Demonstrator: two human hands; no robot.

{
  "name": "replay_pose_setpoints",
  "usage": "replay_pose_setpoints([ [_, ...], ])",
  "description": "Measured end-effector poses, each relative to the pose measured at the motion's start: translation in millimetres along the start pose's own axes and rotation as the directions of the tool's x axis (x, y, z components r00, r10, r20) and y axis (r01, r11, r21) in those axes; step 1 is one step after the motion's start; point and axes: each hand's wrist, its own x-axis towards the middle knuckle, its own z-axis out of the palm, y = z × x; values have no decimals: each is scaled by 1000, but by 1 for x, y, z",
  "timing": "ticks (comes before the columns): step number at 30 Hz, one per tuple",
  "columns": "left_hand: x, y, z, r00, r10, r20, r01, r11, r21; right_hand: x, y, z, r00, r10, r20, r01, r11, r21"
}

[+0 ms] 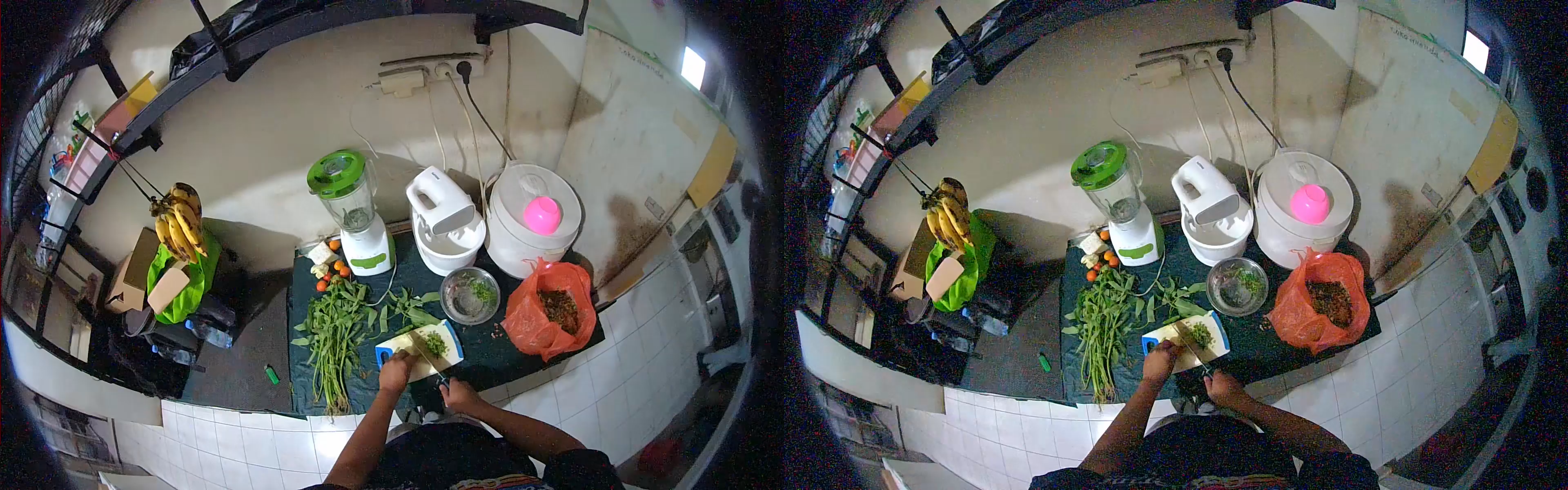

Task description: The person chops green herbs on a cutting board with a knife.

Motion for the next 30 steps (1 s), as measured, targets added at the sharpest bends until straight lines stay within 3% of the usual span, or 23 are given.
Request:
replay_pose_setpoints([
  [7,2,-5,5,999,40,-12,-40,999,-9,6,7,7,997,65,33,-65,998,-7],
  [9,0,0,2,999,-31,34,31,1000,4,2,4,5,997,69,28,-69,998,-9],
  [22,2,-6,9,998,-50,40,50,999,-10,-1,1,0,998,55,29,-55,999,1],
  [30,0,-8,11,1000,6,-12,-6,1000,-8,-4,-9,-14,993,98,67,-98,995,0],
])
